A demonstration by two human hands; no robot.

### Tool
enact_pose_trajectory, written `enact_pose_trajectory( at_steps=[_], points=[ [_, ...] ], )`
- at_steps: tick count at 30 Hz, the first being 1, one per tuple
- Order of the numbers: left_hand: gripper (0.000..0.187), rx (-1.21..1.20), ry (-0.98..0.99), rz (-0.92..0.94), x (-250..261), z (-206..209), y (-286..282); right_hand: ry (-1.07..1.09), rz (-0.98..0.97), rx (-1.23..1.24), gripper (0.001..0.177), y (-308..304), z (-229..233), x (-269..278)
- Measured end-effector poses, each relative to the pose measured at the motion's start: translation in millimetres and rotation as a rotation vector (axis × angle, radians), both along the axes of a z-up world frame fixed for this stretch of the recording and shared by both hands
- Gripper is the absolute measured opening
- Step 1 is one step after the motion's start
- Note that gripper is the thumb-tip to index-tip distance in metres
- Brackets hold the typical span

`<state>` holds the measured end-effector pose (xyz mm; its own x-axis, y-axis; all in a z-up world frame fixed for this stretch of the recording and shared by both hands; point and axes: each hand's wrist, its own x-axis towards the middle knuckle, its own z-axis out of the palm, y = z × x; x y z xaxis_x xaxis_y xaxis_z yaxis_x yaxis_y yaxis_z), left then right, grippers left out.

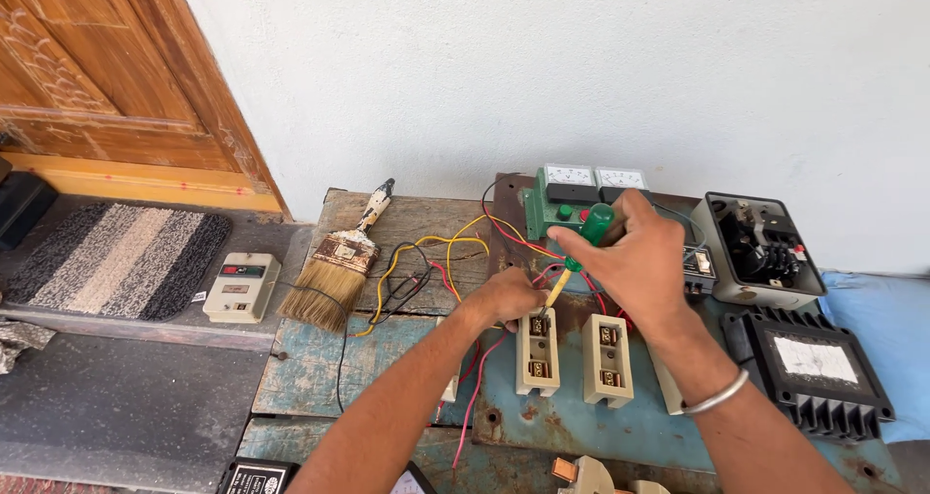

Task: The person wires an electrical starter panel by cutting and stripping wires with pliers, tightening and loosening screws on fuse holders using a screwdriver, and connecting the wires to the electrical components.

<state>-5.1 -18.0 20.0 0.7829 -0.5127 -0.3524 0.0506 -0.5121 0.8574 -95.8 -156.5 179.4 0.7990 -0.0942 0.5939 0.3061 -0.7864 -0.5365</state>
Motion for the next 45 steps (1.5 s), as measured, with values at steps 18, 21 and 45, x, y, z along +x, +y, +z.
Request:
enact_pose_trajectory(
  at_steps=[18,21,45],
  points=[
    [0.023,-0.601,-0.409,0.078,-63,80,-3,0.394,-0.182,-0.389,0.069,0,34,1],
    [0.029,-0.826,-0.324,-0.109,-46,67,6,0.312,0.12,-0.143,0.061,-14,38,1],
    [0.02,-0.784,-0.312,0.16,-59,70,-13,0.246,0.156,-0.065,0.04,-3,25,7]
  ],
)
